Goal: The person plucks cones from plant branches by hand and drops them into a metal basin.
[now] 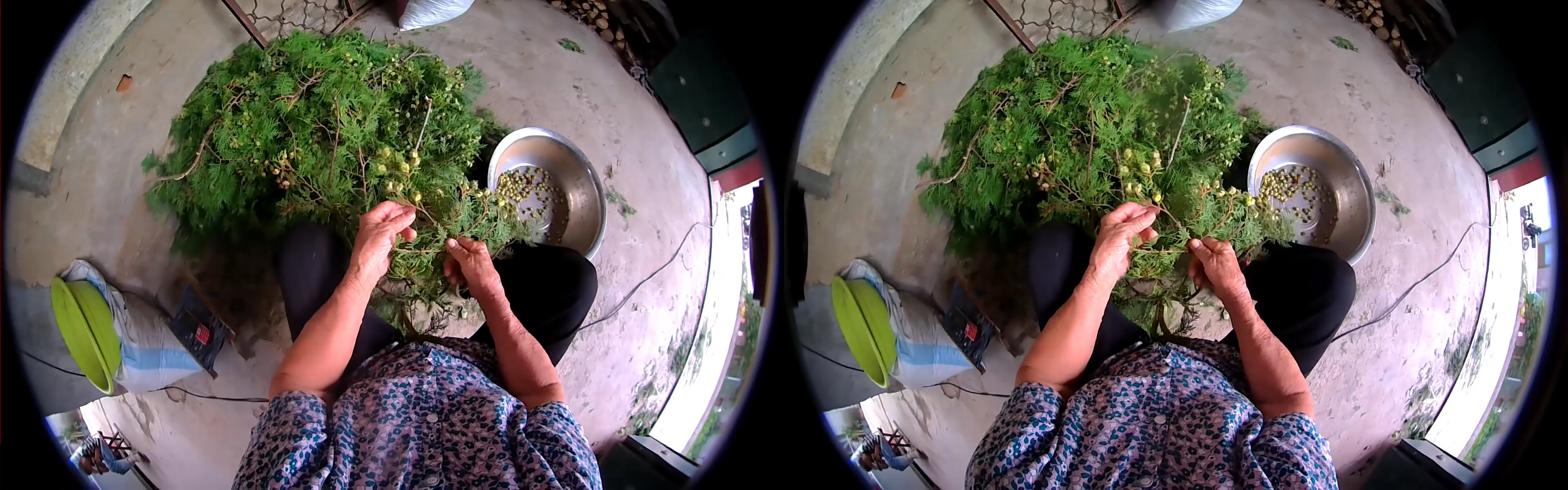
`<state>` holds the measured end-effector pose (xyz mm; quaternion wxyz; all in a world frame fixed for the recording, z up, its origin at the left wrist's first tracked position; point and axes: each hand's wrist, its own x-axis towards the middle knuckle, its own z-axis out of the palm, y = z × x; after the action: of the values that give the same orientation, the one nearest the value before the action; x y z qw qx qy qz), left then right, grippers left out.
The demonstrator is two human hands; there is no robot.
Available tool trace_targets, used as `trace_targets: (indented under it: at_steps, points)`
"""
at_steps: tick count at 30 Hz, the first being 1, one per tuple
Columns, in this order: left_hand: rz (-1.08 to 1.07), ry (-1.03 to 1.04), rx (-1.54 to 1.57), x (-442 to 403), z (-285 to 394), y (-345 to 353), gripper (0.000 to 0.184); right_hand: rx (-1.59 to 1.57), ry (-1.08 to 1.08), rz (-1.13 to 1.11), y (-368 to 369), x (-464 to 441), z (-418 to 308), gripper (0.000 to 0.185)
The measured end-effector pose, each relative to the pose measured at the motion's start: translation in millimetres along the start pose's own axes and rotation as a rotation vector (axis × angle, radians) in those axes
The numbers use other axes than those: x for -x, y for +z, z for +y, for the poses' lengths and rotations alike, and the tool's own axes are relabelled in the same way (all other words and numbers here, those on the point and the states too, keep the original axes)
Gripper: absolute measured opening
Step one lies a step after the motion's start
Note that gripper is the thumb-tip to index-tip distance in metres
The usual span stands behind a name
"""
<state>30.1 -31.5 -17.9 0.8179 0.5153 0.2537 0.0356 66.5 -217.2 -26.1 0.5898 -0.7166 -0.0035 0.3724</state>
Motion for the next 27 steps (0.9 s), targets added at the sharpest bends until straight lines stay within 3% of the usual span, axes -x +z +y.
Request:
trace_targets:
  at_steps: [3,7,8,9,11,13,15,17,19,21,23,27]
  points:
    - [-0.080,-0.062,-0.049,-1,-3,-3,0.018,0.035,0.002,-0.024,4,0,2,0.027]
    - [-0.053,0.032,0.037,-3,-8,4,0.014,0.133,-0.007,-0.008,4,-1,-1,0.025]
    - [-0.061,0.123,0.000,-2,-8,5,0.014,0.338,-0.138,0.046,5,9,-15,0.022]
    - [-0.069,0.214,-0.037,-1,-8,7,0.015,0.339,-0.139,0.045,3,9,-14,0.022]
    - [-0.018,0.204,-0.067,3,-2,12,0.017,0.790,-0.542,0.280,0,10,-14,0.016]
    - [-0.029,0.092,-0.337,8,7,12,0.015,0.756,-0.543,0.345,4,16,-25,0.012]
    - [-0.016,0.133,-0.330,8,-1,18,0.013,0.416,-0.580,0.353,17,22,-47,0.015]
    - [-0.050,0.067,-0.150,12,1,24,0.011,0.267,-0.479,0.330,30,18,-57,0.022]
    - [-0.076,0.085,-0.243,10,-6,21,0.010,0.444,-0.652,0.374,32,-11,-33,0.023]
    - [-0.083,0.160,-0.278,10,-12,19,0.010,0.465,-0.625,0.285,33,-6,-44,0.023]
    - [-0.082,0.115,-0.191,11,-13,19,0.009,0.219,-0.304,0.178,34,-1,-51,0.021]
    - [-0.149,0.047,-0.134,16,0,21,0.007,-0.041,-0.259,0.067,28,-7,-44,0.012]
